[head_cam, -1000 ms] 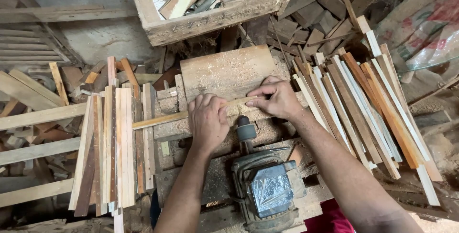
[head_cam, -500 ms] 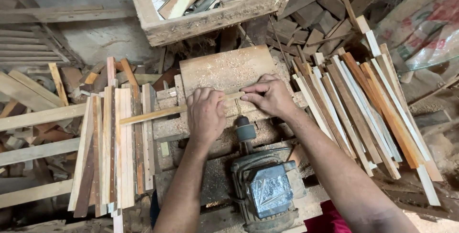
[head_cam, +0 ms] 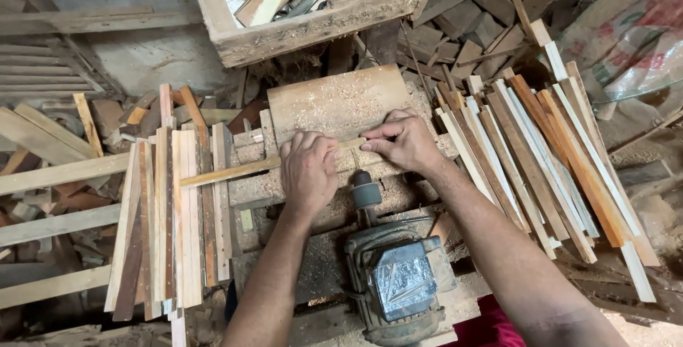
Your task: The person uses a bench-mounted grinding machine to smooth the edges of small wooden sticks. They hold each stick with both hands against the rotating wheel, moving it back and forth, then place the finished piece into a pile on the left.
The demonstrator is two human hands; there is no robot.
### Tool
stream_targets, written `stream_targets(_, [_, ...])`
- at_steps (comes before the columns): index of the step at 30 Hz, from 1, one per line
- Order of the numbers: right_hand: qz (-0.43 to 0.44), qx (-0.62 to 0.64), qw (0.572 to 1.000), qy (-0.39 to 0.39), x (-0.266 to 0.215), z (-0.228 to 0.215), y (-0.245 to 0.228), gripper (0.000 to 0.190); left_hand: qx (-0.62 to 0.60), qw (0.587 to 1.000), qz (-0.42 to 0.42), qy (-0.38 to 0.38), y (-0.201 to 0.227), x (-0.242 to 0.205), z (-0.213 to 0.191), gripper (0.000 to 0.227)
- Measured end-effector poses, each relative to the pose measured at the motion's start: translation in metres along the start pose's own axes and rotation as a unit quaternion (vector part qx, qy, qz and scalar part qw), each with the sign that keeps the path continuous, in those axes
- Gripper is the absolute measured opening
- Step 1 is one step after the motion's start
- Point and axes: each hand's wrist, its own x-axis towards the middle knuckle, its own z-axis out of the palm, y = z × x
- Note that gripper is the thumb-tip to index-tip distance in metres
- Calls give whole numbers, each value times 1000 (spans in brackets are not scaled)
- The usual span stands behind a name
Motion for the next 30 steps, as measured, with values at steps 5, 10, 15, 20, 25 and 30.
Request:
stream_targets(5, [-1,0,1000,-2,-3,3,7,23,0,1000,9,12,-6,-4,8,10])
stream_targets(10, [5,12,1000,-11,-6,1,6,23,-6,1000,9,10,-2,-7,5,11])
stream_targets(15, [1,12,1000,-8,-6,-1,-2,22,5,999,22,28,-6,-13,12,11])
stream_targets(20, [62,43,997,7,6,-12,-51,23,54,997,-53,6,9,-6,-34,29])
stream_targets(25, [151,131,980,2,40,-21,-59,25,178,978,-111,0,-45,-35,-83,25])
stream_targets(30, [294,126,940,-123,77,-3,-183,36,-14,971,-220,98,-47,-64,-121,15])
